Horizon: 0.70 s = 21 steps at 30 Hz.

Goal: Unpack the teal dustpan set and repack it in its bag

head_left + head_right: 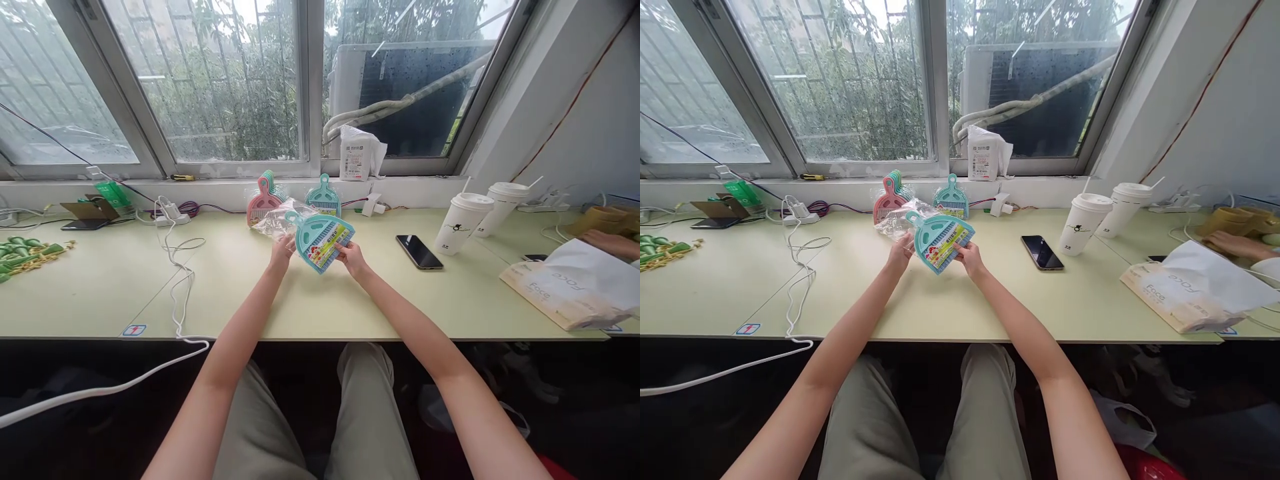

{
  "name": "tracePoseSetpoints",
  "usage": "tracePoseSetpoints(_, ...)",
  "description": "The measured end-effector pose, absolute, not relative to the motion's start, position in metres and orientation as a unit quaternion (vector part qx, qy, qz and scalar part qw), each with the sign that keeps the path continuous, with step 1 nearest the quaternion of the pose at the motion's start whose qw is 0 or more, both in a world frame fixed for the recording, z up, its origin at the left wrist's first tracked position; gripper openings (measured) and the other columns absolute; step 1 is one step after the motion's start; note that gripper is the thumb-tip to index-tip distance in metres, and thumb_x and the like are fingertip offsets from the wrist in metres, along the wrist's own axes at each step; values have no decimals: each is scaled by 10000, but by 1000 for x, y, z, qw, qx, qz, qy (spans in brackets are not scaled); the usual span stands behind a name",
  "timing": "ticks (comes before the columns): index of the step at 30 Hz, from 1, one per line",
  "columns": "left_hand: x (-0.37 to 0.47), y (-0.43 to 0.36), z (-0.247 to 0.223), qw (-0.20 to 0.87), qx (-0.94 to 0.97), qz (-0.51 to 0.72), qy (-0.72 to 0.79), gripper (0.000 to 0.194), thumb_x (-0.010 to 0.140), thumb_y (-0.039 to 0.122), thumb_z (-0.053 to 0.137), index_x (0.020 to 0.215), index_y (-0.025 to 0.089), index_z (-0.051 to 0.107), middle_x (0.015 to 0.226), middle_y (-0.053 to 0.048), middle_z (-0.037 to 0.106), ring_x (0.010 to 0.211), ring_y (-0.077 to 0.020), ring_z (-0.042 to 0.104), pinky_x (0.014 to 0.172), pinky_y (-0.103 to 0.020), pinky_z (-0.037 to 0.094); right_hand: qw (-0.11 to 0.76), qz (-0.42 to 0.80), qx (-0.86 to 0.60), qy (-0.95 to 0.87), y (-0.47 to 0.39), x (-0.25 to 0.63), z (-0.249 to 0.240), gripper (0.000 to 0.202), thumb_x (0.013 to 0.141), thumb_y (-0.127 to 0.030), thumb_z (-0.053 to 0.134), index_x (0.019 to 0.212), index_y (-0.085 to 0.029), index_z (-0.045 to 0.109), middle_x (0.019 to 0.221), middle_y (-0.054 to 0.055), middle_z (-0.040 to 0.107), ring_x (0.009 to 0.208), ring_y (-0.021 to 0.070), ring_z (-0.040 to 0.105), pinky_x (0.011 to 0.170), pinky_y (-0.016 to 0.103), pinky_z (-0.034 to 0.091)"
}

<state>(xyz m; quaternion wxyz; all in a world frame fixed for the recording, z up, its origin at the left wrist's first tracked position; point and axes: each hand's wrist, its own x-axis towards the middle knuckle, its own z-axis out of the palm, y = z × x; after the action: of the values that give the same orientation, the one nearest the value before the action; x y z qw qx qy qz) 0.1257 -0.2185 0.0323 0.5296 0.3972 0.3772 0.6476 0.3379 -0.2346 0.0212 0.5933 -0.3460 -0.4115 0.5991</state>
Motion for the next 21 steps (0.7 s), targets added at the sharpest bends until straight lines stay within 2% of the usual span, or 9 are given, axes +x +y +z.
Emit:
tracePoseSetpoints(3, 133, -222, 31, 578, 432, 610, 329, 526, 729, 321, 727, 1215, 216, 556, 990, -25, 704, 881, -154, 668, 813, -274, 507, 598, 597, -340, -412, -235, 337, 20, 132, 776, -198, 729, 880, -169, 652, 967, 58, 747, 899, 213, 715, 860, 394, 607)
tracePoseSetpoints(6, 141, -229, 30, 626, 481, 537, 297, 461, 721, 306, 747, 1148, 200, 609, 1045, -47, 711, 922, -176, 669, 842, -301, 509, 619, 590, -330, -399, -233, 338, 19, 140, 769, -213, 739, 870, -175, 649, 971, 60, 745, 931, 223, 713, 881, 399, 601)
tracePoseSetpoints(11, 146, -232, 27, 655, 492, 495, 292, 415, 761, 375, 730, 1125, 196, 643, 1164, -82, 692, 1062, -222, 648, 929, -359, 493, 635, 585, -325, -385, -230, 340, 19, 157, 751, -220, 751, 861, -179, 647, 968, 52, 742, 928, 221, 711, 884, 400, 601)
tracePoseSetpoints(16, 145, -232, 25, 660, 502, 473, 297, 495, 751, 390, 744, 1193, 195, 638, 1227, -112, 668, 1118, -262, 633, 980, -398, 470, 628, 578, -333, -401, -229, 339, 23, 205, 720, -228, 775, 870, -177, 645, 963, 50, 735, 897, 214, 710, 859, 399, 606)
tracePoseSetpoints(21, 155, -240, 26, 674, 512, 456, 275, 562, 772, 474, 716, 1258, 215, 602, 1319, -124, 610, 1191, -286, 593, 995, -409, 469, 653, 551, -335, -398, -230, 337, 27, 233, 700, -259, 778, 857, -185, 623, 947, 49, 728, 925, 221, 702, 844, 396, 608)
